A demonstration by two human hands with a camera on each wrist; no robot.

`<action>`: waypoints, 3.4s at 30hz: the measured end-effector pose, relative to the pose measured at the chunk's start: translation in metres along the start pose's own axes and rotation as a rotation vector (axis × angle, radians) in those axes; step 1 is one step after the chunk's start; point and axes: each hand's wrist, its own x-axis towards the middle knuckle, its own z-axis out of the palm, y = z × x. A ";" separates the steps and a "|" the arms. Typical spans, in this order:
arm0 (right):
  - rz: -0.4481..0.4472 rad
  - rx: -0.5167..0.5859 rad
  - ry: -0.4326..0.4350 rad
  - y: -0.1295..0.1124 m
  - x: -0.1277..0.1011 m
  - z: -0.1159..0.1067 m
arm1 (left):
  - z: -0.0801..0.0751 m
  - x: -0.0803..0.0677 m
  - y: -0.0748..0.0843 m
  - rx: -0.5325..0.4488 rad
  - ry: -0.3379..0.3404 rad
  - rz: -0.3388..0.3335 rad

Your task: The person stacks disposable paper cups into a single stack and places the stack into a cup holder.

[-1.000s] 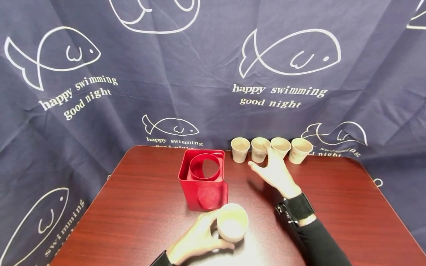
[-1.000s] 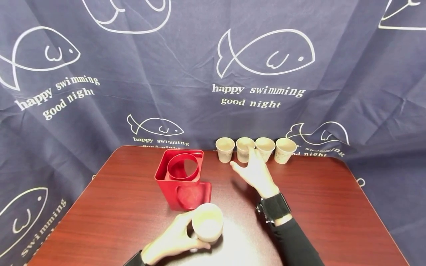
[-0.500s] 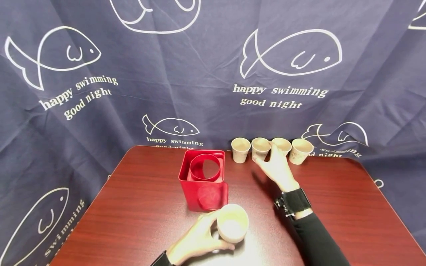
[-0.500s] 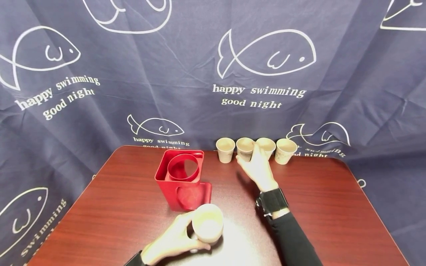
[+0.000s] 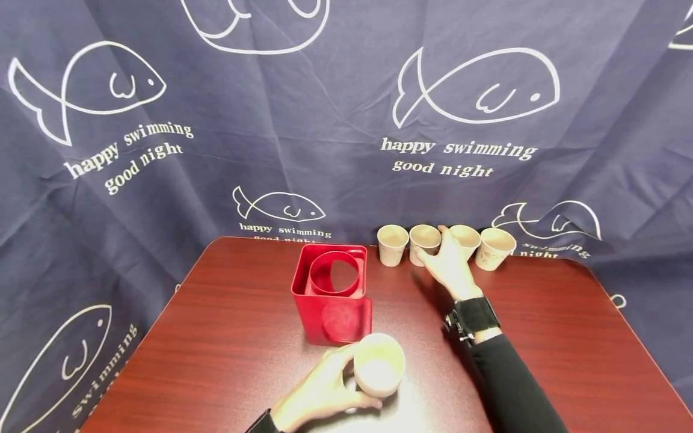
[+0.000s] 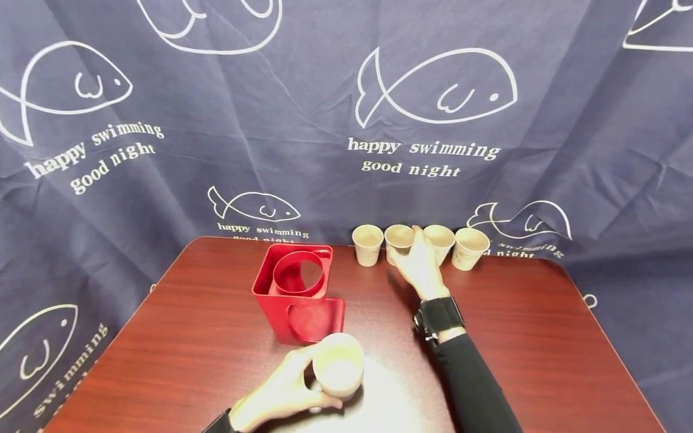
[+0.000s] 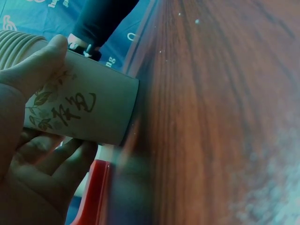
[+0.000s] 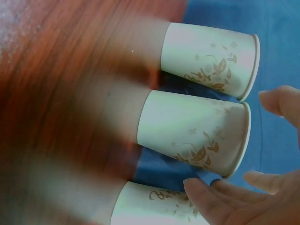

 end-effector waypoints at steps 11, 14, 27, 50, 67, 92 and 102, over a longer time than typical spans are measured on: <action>0.076 -0.027 -0.073 0.006 0.012 0.004 | 0.000 0.000 0.000 0.028 0.000 0.011; 0.086 -0.034 -0.075 0.006 0.014 0.004 | 0.000 0.000 0.001 0.009 0.000 -0.005; 0.040 -0.026 -0.037 0.007 0.013 0.004 | 0.001 0.001 0.000 0.022 0.004 0.003; -0.036 0.015 -0.062 -0.010 -0.035 -0.012 | 0.002 0.001 0.000 0.051 0.020 0.032; -0.147 -0.008 -0.089 -0.029 -0.073 -0.030 | 0.001 0.001 0.001 -0.001 0.009 0.004; -0.146 0.180 -0.209 -0.058 -0.115 -0.063 | 0.002 0.002 -0.002 0.000 0.001 0.028; -0.089 0.255 -0.249 -0.075 -0.124 -0.078 | 0.002 0.003 -0.001 0.010 0.005 0.023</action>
